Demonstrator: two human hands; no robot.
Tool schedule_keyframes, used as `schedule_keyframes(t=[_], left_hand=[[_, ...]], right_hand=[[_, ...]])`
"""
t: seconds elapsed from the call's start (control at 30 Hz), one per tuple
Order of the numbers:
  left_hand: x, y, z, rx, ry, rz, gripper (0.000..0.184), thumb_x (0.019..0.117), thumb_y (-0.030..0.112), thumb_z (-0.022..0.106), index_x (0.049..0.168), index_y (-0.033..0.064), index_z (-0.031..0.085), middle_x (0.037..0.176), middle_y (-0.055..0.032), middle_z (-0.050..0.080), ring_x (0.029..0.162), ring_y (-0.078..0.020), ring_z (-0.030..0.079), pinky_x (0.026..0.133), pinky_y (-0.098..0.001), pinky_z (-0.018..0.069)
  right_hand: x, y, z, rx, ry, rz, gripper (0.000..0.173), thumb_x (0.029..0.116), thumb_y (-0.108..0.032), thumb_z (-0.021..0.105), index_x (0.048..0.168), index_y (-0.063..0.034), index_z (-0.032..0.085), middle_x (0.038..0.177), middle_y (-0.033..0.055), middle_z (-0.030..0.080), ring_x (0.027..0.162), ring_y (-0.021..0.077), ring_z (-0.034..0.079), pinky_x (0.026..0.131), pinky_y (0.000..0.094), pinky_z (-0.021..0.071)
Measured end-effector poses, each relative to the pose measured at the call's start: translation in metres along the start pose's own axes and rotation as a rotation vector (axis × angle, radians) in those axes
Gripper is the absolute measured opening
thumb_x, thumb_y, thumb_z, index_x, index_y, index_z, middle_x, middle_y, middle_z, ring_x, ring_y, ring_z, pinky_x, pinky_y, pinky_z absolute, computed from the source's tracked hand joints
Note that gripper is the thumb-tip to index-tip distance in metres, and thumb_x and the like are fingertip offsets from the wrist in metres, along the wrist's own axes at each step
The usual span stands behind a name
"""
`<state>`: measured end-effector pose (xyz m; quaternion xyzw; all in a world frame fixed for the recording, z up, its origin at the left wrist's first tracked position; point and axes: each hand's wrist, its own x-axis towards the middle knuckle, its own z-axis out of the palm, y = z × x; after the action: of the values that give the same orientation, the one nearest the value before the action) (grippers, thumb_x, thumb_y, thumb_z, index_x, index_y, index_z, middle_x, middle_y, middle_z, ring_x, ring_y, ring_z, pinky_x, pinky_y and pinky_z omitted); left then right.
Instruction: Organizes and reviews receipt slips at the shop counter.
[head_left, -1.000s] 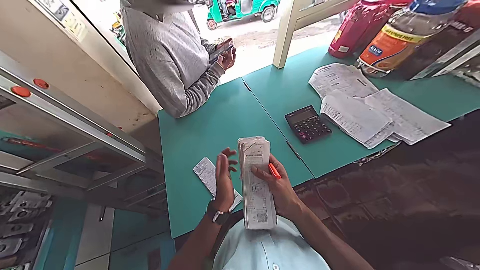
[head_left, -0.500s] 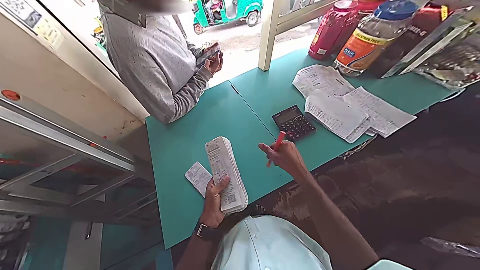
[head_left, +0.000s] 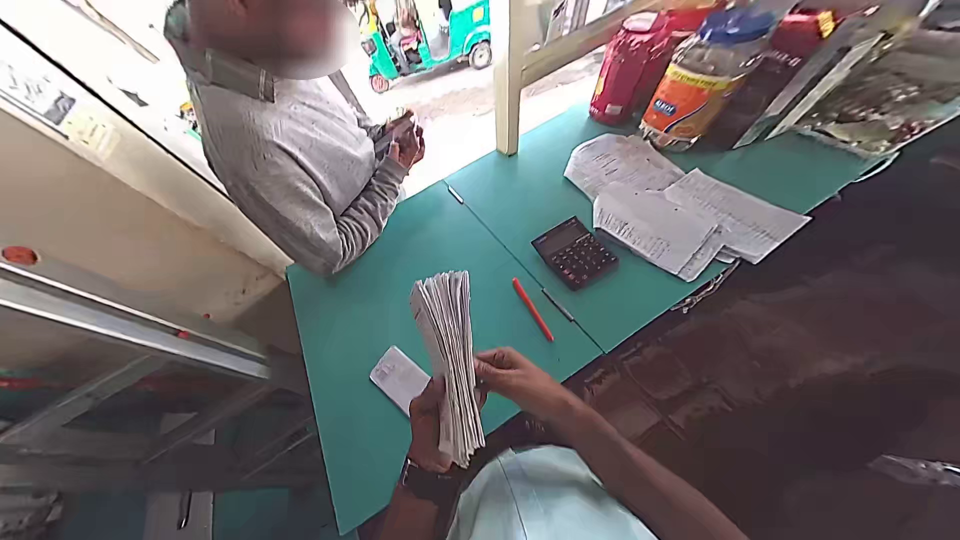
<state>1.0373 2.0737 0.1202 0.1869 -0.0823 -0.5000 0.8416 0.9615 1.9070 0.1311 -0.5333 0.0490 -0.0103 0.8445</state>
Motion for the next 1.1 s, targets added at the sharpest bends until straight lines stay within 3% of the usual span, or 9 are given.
schedule_keyframes(t=[0.2, 0.37, 0.4, 0.47, 0.57, 0.67, 0.8, 0.97, 1.1], left_hand=[[-0.007, 0.002, 0.001, 0.230, 0.182, 0.022, 0.040, 0.0815, 0.040, 0.080, 0.110, 0.0142, 0.072, 0.092, -0.0115, 0.075, 0.079, -0.0202, 0.073, 0.071, -0.0364, 0.0612], [-0.001, 0.000, -0.007, 0.006, 0.044, 0.003, 0.033, 0.0886, 0.037, 0.073, 0.107, 0.0096, 0.074, 0.090, -0.0078, 0.072, 0.085, -0.0197, 0.071, 0.082, -0.0359, 0.0579], [0.001, -0.001, -0.004, -0.007, 0.015, 0.006, 0.033, 0.0907, 0.038, 0.071, 0.108, 0.0094, 0.075, 0.092, -0.0071, 0.073, 0.088, -0.0192, 0.071, 0.085, -0.0355, 0.0573], [-0.004, -0.004, 0.008, 0.091, 0.099, 0.054, 0.030, 0.0889, 0.039, 0.073, 0.106, 0.0149, 0.078, 0.097, -0.0069, 0.077, 0.092, -0.0180, 0.074, 0.085, -0.0365, 0.0606], [-0.006, -0.003, 0.012, 0.169, 0.255, 0.101, 0.031, 0.0816, 0.031, 0.081, 0.108, 0.0158, 0.075, 0.100, -0.0100, 0.077, 0.093, -0.0217, 0.075, 0.082, -0.0430, 0.0627], [-0.007, 0.006, 0.021, 0.317, 0.370, 0.141, 0.040, 0.0798, 0.028, 0.084, 0.113, 0.0141, 0.066, 0.097, -0.0083, 0.077, 0.089, -0.0199, 0.076, 0.080, -0.0408, 0.0639], [-0.009, 0.017, 0.031, 0.506, 0.338, 0.134, 0.030, 0.0863, 0.004, 0.073, 0.114, 0.0071, 0.060, 0.094, -0.0079, 0.078, 0.085, -0.0181, 0.076, 0.080, -0.0388, 0.0641], [-0.001, -0.005, 0.055, 1.084, 0.312, 0.119, 0.046, 0.0884, -0.004, 0.067, 0.131, -0.0090, 0.050, 0.109, -0.0104, 0.072, 0.100, -0.0111, 0.070, 0.094, -0.0320, 0.0589], [-0.008, -0.016, 0.054, 1.232, 0.386, 0.120, 0.078, 0.0837, 0.005, 0.070, 0.146, -0.0109, 0.026, 0.129, -0.0240, 0.057, 0.116, -0.0184, 0.063, 0.099, -0.0354, 0.0552]], right_hand=[[0.001, -0.001, -0.008, 0.121, 0.088, -0.055, 0.016, 0.0995, -0.015, 0.061, 0.090, -0.0069, 0.071, 0.080, -0.0016, 0.071, 0.075, 0.0075, 0.066, 0.075, 0.0296, 0.0572], [-0.022, -0.041, 0.003, 0.872, 0.011, -0.073, 0.041, 0.0935, -0.032, 0.043, 0.055, -0.0237, 0.054, 0.048, -0.0094, 0.045, 0.045, 0.0039, 0.049, 0.052, 0.0241, 0.0469], [-0.028, -0.042, 0.003, 0.867, -0.078, -0.107, 0.036, 0.0927, -0.034, 0.049, 0.061, -0.0236, 0.063, 0.054, -0.0073, 0.055, 0.050, 0.0051, 0.056, 0.055, 0.0238, 0.0504], [-0.029, -0.021, 0.002, 0.853, -0.416, -0.214, 0.024, 0.0980, -0.024, 0.057, 0.103, -0.0171, 0.079, 0.108, 0.0061, 0.076, 0.095, 0.0172, 0.073, 0.079, 0.0301, 0.0600], [-0.025, -0.018, 0.008, 0.751, -0.542, -0.324, 0.047, 0.0998, 0.000, 0.054, 0.141, -0.0198, 0.063, 0.148, 0.0130, 0.057, 0.120, 0.0259, 0.068, 0.088, 0.0318, 0.0605], [-0.035, -0.049, -0.002, 0.426, -0.163, -0.374, 0.071, 0.0952, -0.018, 0.071, 0.159, -0.0251, 0.039, 0.146, 0.0087, 0.060, 0.095, 0.0143, 0.075, 0.066, 0.0232, 0.0610], [-0.030, -0.059, -0.033, -0.083, 0.101, -0.091, 0.092, 0.0930, -0.035, 0.072, 0.165, -0.0125, 0.018, 0.158, 0.0075, 0.045, 0.133, 0.0291, 0.057, 0.099, 0.0501, 0.0579], [-0.015, -0.026, -0.001, -0.147, 0.035, -0.075, 0.091, 0.0901, -0.030, 0.077, 0.156, -0.0070, 0.019, 0.138, 0.0066, 0.058, 0.122, 0.0112, 0.061, 0.105, 0.0343, 0.0530], [-0.013, -0.014, 0.006, -0.009, 0.142, -0.087, 0.067, 0.0888, -0.011, 0.078, 0.143, -0.0066, 0.038, 0.120, 0.0064, 0.068, 0.107, 0.0152, 0.070, 0.096, 0.0365, 0.0587]])
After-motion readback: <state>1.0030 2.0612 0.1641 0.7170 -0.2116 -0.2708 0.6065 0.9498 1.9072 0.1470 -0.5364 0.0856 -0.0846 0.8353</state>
